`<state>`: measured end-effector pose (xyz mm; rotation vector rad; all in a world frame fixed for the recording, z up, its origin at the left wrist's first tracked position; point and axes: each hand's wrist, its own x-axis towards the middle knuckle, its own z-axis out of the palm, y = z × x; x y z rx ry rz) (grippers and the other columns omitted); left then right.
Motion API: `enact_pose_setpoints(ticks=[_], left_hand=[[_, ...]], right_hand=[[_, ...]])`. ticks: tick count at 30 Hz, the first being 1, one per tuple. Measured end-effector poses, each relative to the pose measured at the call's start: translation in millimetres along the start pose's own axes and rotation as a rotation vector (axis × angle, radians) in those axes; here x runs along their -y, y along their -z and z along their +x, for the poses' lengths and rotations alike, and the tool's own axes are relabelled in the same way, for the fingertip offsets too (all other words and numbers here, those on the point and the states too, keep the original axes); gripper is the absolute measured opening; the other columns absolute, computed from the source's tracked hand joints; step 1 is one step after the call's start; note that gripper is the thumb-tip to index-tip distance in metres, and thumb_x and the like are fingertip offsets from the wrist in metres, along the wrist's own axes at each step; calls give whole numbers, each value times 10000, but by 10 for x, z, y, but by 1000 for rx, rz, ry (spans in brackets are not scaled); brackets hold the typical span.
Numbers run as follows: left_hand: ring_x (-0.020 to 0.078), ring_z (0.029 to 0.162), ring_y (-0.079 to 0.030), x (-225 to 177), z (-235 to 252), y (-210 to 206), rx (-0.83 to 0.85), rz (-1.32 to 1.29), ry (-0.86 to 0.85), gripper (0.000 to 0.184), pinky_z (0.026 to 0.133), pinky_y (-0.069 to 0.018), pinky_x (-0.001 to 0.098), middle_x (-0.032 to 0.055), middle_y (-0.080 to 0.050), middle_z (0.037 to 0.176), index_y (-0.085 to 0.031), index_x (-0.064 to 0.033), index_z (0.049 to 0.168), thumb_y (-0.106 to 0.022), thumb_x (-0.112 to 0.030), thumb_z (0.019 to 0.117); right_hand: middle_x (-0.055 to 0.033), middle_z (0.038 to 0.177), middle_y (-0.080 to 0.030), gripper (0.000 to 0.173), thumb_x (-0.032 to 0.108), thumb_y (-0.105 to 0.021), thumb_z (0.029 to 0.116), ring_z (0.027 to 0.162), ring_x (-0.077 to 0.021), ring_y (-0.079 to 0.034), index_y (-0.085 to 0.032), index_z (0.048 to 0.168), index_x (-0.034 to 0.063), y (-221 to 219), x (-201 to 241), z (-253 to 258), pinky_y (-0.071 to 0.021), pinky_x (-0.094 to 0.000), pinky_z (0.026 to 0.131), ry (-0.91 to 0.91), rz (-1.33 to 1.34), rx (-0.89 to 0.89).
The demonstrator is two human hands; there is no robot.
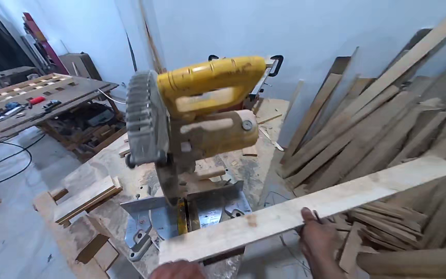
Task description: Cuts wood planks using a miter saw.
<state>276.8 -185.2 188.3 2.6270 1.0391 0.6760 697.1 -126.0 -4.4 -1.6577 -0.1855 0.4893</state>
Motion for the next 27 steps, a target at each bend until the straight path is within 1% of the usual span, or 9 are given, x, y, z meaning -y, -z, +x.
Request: enact_pose_setpoints(ticks=[3,6,9,13,16,18,20,23,27], left_hand=[[429,1425,-458,961,-252,-620,298,156,326,581,1166,-363,628,203,-521,1513,-628,-148,1407,-635,-530,969],[414,1376,-505,1773,-343,-751,205,219,371,407,1095,-439,614,168,-575,1462,-667,-234,1377,-611,-385,1004],[384,1288,-590,2289,-352,-741,59,261,337,353,1045,-500,575,147,-635,1384,-702,-244,1326,-576,-379,1025],[366,1224,-620,2538,-297,-698,60,285,396,339,983,-527,563,116,-636,1385,-708,-271,1314,-611,-382,1008],[364,1248,-612,2511,-306,-728,49,285,411,353,989,-523,561,107,-628,1405,-695,-278,1332,-581,-393,1019],[362,1297,-582,2468,-284,-742,72,261,434,376,1036,-496,558,110,-609,1434,-678,-269,1359,-566,-394,1022],[348,1334,-557,2455,-265,-728,120,246,454,394,1062,-480,555,101,-588,1465,-657,-281,1383,-542,-413,1031],[295,1348,-534,2489,-184,-512,244,124,499,416,1072,-463,525,61,-581,1467,-675,-258,1353,-508,-470,1036],[239,1297,-600,2983,-86,156,110,-51,697,393,1143,-448,462,91,-658,1353,-681,-129,1320,-560,-384,1046]], right_hand=[[-169,932,-714,364,247,-685,999,731,-257,-733,-595,1187,-51,-361,125,-520,-650,-455,649,-10,67,71],[-162,956,-729,310,191,-729,959,808,-263,-739,-636,1142,-42,-708,51,-786,-649,-469,731,19,78,154],[-131,905,-726,352,309,-811,887,848,-259,-703,-698,998,-4,-896,46,-887,-579,-490,795,53,-211,233],[-125,1032,-731,539,536,-746,878,1006,-284,-698,-702,1121,57,-924,104,-809,-556,-537,914,92,-686,471],[-172,1061,-729,638,639,-651,888,1017,-369,-705,-685,1204,86,-760,231,-1074,-561,-610,875,349,-1053,384],[-256,1282,-649,723,594,-659,908,1181,-454,-626,-620,1369,39,-741,191,-1450,-501,-640,982,604,-1064,309],[-213,1496,-530,728,617,-652,896,1359,-423,-522,-609,1411,105,-943,-66,-1701,-453,-607,1085,807,-984,437],[-186,1558,-483,614,617,-695,875,1473,-483,-360,-720,1289,163,-1345,-377,-1942,-353,-636,1166,888,-919,508],[-204,1501,-544,564,597,-679,898,1443,-523,-387,-764,1160,105,-1424,-282,-1962,-365,-674,1130,905,-960,520]])
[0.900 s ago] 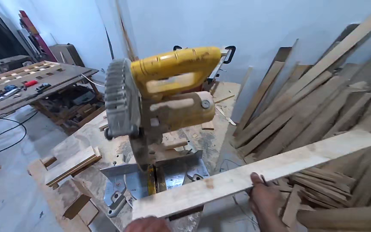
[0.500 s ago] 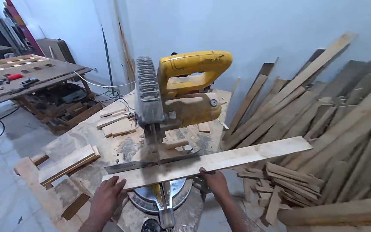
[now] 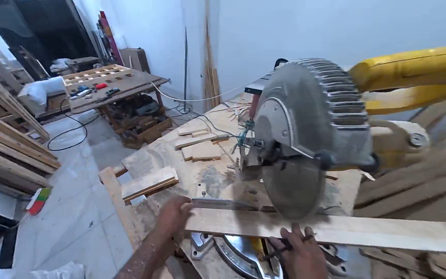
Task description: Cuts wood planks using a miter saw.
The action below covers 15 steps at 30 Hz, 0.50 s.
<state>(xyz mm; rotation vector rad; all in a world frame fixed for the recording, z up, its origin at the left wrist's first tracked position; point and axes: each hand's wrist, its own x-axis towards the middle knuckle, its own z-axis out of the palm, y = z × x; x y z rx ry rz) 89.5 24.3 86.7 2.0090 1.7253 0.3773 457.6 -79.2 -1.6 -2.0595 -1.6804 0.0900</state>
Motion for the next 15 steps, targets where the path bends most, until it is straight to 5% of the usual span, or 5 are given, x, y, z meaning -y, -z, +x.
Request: enact_pose_setpoints(ticks=[3,6,8,12,15], left_hand=[[376,1335,-543,818,530,371,-131,144,182,520,1126,-438,564,189,-593,1410,-592,-85,1415,-709,-292,952],[455,1373,-472,1681,944,519,-41,327,310,846,1097,-436,623,232,-505,1488,-501,-29,1479,-867,-350,787],[455,1332,-514,2007,1058,565,32,383,343,848,1046,-468,651,227,-528,1464,-531,-31,1435,-900,-357,744],[449,1194,-615,2002,913,714,-61,420,234,699,983,-502,659,237,-643,1279,-647,-21,1279,-916,-357,729],[505,1271,-541,1617,306,963,-209,255,128,766,1046,-424,712,283,-573,1377,-592,-28,1404,-924,-251,751]], right_hand=[[-188,1511,-539,621,668,-598,926,1452,-500,-388,-750,1182,124,24,-46,-9,-351,-672,1139,22,-42,36],[-132,1468,-595,613,715,-572,914,1422,-467,-448,-761,1138,177,-39,-95,1,-409,-664,1087,48,-106,-17],[-96,1458,-610,608,731,-574,898,1407,-438,-478,-763,1136,204,-68,-90,23,-436,-639,1072,45,-136,-49],[-86,1370,-674,561,704,-624,876,1299,-413,-588,-788,1074,205,14,35,37,-498,-615,1016,34,-148,-117],[-92,1364,-678,524,669,-647,879,1292,-420,-589,-791,1072,204,78,114,41,-484,-627,1011,5,-118,-103]])
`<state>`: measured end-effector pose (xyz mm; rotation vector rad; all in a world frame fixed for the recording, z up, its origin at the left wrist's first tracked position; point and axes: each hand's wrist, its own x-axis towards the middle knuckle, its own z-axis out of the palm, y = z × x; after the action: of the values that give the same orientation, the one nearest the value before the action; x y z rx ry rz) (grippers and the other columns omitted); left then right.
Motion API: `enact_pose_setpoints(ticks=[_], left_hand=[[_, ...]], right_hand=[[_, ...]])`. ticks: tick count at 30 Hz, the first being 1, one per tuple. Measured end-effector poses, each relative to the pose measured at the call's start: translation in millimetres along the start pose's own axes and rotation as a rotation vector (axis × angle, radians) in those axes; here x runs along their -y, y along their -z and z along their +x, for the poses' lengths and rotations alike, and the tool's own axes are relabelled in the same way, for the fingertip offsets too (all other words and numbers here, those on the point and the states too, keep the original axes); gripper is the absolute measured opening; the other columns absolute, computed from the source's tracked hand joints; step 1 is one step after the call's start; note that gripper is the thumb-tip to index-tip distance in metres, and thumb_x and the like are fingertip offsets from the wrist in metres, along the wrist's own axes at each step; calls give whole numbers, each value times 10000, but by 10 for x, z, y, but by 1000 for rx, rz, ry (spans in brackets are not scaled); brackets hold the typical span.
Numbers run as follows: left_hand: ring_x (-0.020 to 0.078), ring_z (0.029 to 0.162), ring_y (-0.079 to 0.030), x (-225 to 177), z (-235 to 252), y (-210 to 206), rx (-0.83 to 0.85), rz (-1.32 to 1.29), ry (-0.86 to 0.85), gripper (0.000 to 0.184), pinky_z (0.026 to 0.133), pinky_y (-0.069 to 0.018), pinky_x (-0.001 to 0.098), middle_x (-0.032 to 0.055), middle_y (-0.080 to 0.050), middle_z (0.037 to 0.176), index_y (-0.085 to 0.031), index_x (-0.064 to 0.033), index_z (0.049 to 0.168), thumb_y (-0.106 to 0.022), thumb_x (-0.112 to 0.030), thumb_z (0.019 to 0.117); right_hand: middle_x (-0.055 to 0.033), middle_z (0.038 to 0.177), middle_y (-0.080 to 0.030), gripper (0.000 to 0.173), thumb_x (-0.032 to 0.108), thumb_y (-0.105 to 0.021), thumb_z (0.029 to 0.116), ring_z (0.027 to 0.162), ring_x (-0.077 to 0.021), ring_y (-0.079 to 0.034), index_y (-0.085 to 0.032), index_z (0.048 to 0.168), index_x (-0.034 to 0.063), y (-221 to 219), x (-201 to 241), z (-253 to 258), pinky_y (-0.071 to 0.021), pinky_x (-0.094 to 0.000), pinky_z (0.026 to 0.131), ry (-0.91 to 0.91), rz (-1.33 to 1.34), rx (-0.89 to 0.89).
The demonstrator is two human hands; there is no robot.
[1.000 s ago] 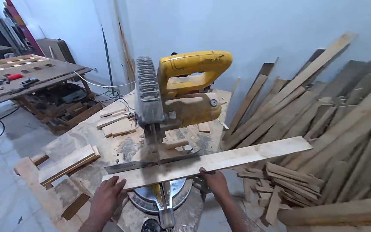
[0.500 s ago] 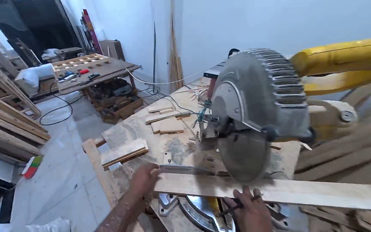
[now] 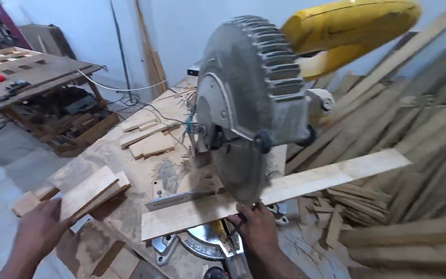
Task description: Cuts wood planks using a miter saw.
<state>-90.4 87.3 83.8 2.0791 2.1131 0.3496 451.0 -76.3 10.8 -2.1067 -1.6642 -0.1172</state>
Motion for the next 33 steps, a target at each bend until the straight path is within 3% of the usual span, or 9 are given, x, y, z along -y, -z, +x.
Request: enact_pose_setpoints(ticks=[5,8,11,14,17,19,22,25,33], left_hand=[[486,1360,-478,-1183,-1169,226,223,-190,-408,738,1119,-379,665,279,-530,1452,-600,-39,1423,-874,-329,801],[391,1387,-485,-1885,-1304,-339,245,-167,-508,601,1134,-406,600,151,-566,1465,-683,-174,1352,-841,-405,820],[329,1383,-501,-2193,-1146,-969,63,-212,-517,363,1142,-430,517,98,-621,1403,-765,-204,1204,-772,-378,885],[276,1261,-572,-2239,-1113,-1200,-59,-311,-403,325,1076,-487,456,85,-661,1271,-797,-227,1128,-818,-378,841],[350,1209,-594,-2242,-1207,-1248,-176,-264,-303,470,1044,-491,536,141,-664,1236,-785,-198,1144,-842,-493,783],[450,1330,-513,-2261,-1305,-1185,-190,-289,-102,774,1113,-431,592,252,-569,1400,-684,-73,1306,-861,-563,734],[383,1344,-528,-2219,-1415,-1060,-112,-563,283,881,1109,-452,561,244,-517,1468,-462,-1,1496,-808,-483,844],[279,1036,-719,-2074,-1437,-1165,-45,-696,372,568,947,-568,536,154,-731,1141,-575,-58,1420,-672,-406,982],[234,1055,-706,-2091,-1369,-1276,-139,-905,465,413,942,-573,478,138,-719,1159,-584,-45,1381,-611,-248,1022]], right_hand=[[-64,1429,-638,555,687,-603,898,1370,-426,-524,-786,1100,203,-72,-59,-19,-446,-637,1048,-9,30,7],[-12,1477,-602,545,692,-531,934,1397,-380,-502,-765,1128,240,-68,-109,21,-430,-612,1063,-6,23,90],[62,1482,-593,444,523,-417,1034,1425,-277,-482,-758,1194,288,-12,-170,81,-403,-559,1107,-49,114,169],[64,1518,-556,502,589,-390,1019,1460,-251,-431,-724,1250,293,221,-107,202,-346,-583,1132,-108,125,353],[-68,1514,-547,846,843,-442,854,1467,-341,-411,-617,1393,214,462,210,247,-181,-734,1168,-66,-41,500],[-170,1508,-533,991,829,-542,788,1477,-397,-390,-544,1463,104,327,363,185,-70,-762,1190,-6,-93,446],[-256,1516,-489,965,726,-635,812,1475,-447,-366,-527,1455,14,38,371,152,-168,-643,1240,-13,0,313],[-113,1543,-514,921,791,-617,785,1493,-357,-374,-546,1488,200,-192,315,163,-160,-623,1248,47,39,232],[-22,1479,-598,778,867,-564,767,1450,-294,-462,-696,1325,341,-375,280,155,-200,-633,1231,101,69,69]])
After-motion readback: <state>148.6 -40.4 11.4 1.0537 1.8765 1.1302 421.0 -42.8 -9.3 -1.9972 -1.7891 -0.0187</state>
